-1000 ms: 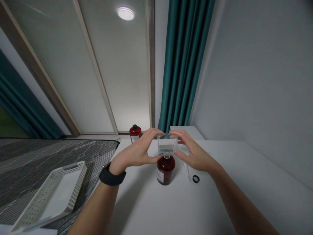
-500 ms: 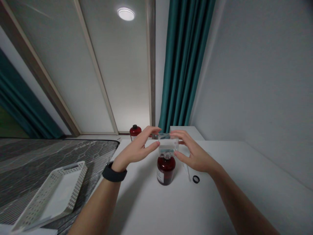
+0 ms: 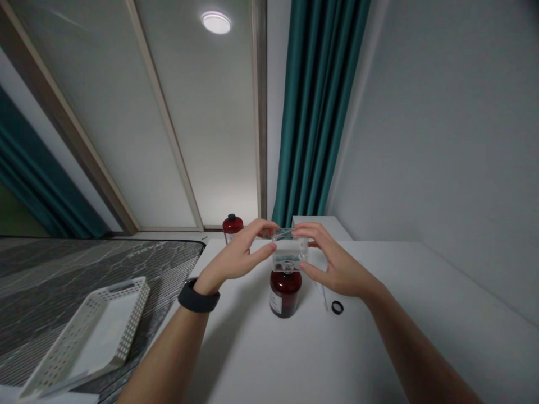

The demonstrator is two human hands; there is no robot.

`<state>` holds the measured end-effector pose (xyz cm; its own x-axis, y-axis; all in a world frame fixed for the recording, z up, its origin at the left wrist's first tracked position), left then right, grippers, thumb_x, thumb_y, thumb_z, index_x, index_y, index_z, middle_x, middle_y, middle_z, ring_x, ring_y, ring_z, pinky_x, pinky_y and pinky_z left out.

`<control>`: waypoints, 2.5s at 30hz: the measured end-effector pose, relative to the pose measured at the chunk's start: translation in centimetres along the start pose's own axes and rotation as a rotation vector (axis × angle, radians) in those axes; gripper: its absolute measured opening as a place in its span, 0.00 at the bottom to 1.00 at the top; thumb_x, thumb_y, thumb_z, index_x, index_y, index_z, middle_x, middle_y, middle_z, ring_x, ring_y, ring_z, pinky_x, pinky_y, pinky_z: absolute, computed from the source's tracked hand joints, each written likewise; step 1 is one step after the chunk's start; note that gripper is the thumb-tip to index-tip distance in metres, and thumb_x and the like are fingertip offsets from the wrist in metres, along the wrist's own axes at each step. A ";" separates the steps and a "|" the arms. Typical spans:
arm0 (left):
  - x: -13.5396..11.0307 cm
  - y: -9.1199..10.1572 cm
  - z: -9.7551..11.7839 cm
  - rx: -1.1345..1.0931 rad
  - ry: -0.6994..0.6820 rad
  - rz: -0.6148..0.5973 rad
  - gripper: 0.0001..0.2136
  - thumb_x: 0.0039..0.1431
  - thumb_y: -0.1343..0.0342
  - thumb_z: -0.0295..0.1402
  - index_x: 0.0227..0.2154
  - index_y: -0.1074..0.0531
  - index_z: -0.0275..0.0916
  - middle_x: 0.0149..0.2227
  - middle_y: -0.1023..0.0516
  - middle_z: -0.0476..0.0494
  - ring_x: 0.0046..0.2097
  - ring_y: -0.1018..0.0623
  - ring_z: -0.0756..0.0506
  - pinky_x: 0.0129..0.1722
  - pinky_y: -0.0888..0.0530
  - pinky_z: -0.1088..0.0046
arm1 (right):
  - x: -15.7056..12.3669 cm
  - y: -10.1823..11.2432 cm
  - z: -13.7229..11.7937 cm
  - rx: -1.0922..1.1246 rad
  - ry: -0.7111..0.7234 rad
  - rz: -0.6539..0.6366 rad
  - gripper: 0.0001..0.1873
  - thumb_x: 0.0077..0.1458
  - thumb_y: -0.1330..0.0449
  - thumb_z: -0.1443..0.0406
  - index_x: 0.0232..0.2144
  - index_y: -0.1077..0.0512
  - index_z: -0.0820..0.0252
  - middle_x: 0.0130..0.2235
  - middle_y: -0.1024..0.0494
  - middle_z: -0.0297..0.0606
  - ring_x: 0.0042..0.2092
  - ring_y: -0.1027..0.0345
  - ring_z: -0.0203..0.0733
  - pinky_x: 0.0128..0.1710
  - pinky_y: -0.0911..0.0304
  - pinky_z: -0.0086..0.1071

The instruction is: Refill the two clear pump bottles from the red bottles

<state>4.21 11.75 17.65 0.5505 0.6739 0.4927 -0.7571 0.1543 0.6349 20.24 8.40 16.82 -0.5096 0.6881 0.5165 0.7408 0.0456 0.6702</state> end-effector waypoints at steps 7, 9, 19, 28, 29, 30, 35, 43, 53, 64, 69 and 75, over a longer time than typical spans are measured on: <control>0.0 -0.2 0.0 -0.023 0.004 -0.025 0.16 0.66 0.47 0.42 0.52 0.34 0.41 0.51 0.26 0.39 0.51 0.25 0.41 0.52 0.27 0.58 | 0.0 -0.1 0.0 -0.001 -0.001 -0.004 0.26 0.58 0.41 0.68 0.57 0.40 0.46 0.61 0.39 0.44 0.65 0.44 0.52 0.58 0.34 0.52; 0.0 -0.3 0.0 -0.008 0.005 -0.026 0.16 0.66 0.46 0.42 0.53 0.34 0.42 0.51 0.27 0.39 0.51 0.26 0.41 0.52 0.27 0.59 | 0.0 -0.1 -0.1 -0.004 0.003 -0.008 0.26 0.59 0.41 0.68 0.57 0.40 0.46 0.61 0.39 0.44 0.65 0.44 0.52 0.58 0.34 0.52; 0.0 -0.3 -0.1 0.030 0.003 -0.023 0.16 0.66 0.46 0.41 0.53 0.35 0.43 0.50 0.27 0.41 0.50 0.26 0.42 0.52 0.27 0.59 | -0.1 -0.1 -0.1 -0.003 0.004 -0.022 0.25 0.61 0.41 0.66 0.58 0.41 0.45 0.61 0.40 0.44 0.65 0.44 0.52 0.59 0.35 0.53; -0.1 -0.3 0.0 0.038 -0.012 -0.016 0.16 0.65 0.46 0.41 0.53 0.35 0.43 0.49 0.27 0.41 0.49 0.25 0.42 0.51 0.27 0.59 | 0.0 0.0 0.4 0.017 -0.020 0.007 0.23 0.64 0.44 0.64 0.60 0.41 0.46 0.62 0.39 0.44 0.65 0.43 0.52 0.59 0.35 0.54; 0.0 -0.3 0.0 0.039 -0.013 -0.019 0.16 0.65 0.46 0.41 0.53 0.36 0.43 0.49 0.27 0.41 0.50 0.25 0.42 0.51 0.27 0.59 | 0.0 0.0 0.4 0.018 -0.023 0.008 0.23 0.64 0.44 0.64 0.59 0.41 0.46 0.62 0.39 0.44 0.65 0.43 0.52 0.59 0.35 0.54; 0.0 -0.3 0.0 0.038 -0.017 -0.020 0.16 0.66 0.46 0.41 0.53 0.36 0.43 0.49 0.27 0.41 0.50 0.25 0.42 0.51 0.27 0.59 | 0.0 0.0 0.4 0.018 -0.024 0.011 0.22 0.64 0.44 0.64 0.59 0.40 0.47 0.62 0.39 0.44 0.65 0.43 0.52 0.59 0.35 0.54; 0.0 -0.3 0.4 0.043 -0.056 -0.023 0.17 0.66 0.46 0.41 0.53 0.36 0.42 0.50 0.28 0.40 0.50 0.26 0.42 0.52 0.27 0.59 | 0.0 0.2 0.2 0.006 -0.017 0.025 0.21 0.63 0.45 0.64 0.57 0.38 0.47 0.61 0.37 0.45 0.64 0.41 0.53 0.57 0.33 0.54; -0.1 -0.3 0.8 0.073 -0.070 -0.028 0.16 0.66 0.46 0.41 0.53 0.36 0.43 0.50 0.28 0.42 0.50 0.26 0.42 0.52 0.27 0.59 | 0.1 0.3 0.0 -0.013 -0.008 0.032 0.20 0.63 0.44 0.65 0.56 0.38 0.47 0.60 0.36 0.45 0.63 0.41 0.53 0.56 0.33 0.53; -0.1 -0.3 1.3 0.069 -0.078 -0.050 0.16 0.66 0.46 0.40 0.53 0.36 0.43 0.51 0.30 0.41 0.51 0.27 0.42 0.52 0.28 0.59 | 0.1 0.4 -0.3 -0.030 -0.005 0.027 0.19 0.63 0.44 0.65 0.55 0.38 0.47 0.59 0.36 0.44 0.62 0.40 0.52 0.57 0.34 0.53; -0.1 -0.3 1.4 0.052 -0.080 -0.071 0.15 0.64 0.45 0.39 0.51 0.35 0.42 0.50 0.31 0.41 0.50 0.28 0.42 0.51 0.29 0.60 | 0.1 0.4 -0.4 -0.044 0.005 0.021 0.19 0.62 0.43 0.65 0.54 0.38 0.49 0.58 0.36 0.44 0.62 0.40 0.52 0.57 0.34 0.53; -0.1 -0.3 1.5 0.053 -0.077 -0.076 0.15 0.64 0.45 0.39 0.51 0.35 0.43 0.50 0.31 0.42 0.49 0.28 0.42 0.50 0.29 0.61 | 0.0 0.5 -0.3 -0.044 -0.002 0.008 0.19 0.62 0.43 0.65 0.55 0.38 0.49 0.59 0.37 0.44 0.62 0.41 0.51 0.58 0.35 0.51; -0.2 -0.2 1.7 0.059 -0.087 -0.083 0.14 0.64 0.45 0.39 0.50 0.35 0.43 0.49 0.31 0.42 0.49 0.29 0.42 0.50 0.29 0.62 | 0.1 0.4 -0.4 -0.042 -0.006 0.004 0.19 0.62 0.43 0.64 0.54 0.38 0.48 0.58 0.37 0.44 0.62 0.41 0.51 0.59 0.36 0.52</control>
<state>4.85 10.39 18.43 0.6407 0.5950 0.4852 -0.6870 0.1621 0.7084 20.32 8.16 17.35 -0.5041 0.6923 0.5164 0.7240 0.0127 0.6897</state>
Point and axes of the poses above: each hand's wrist, its own x-axis towards the middle knuckle, its own y-axis out of the back of the hand, z = x × y, the point moved 8 cm from there along x, towards the middle knuckle
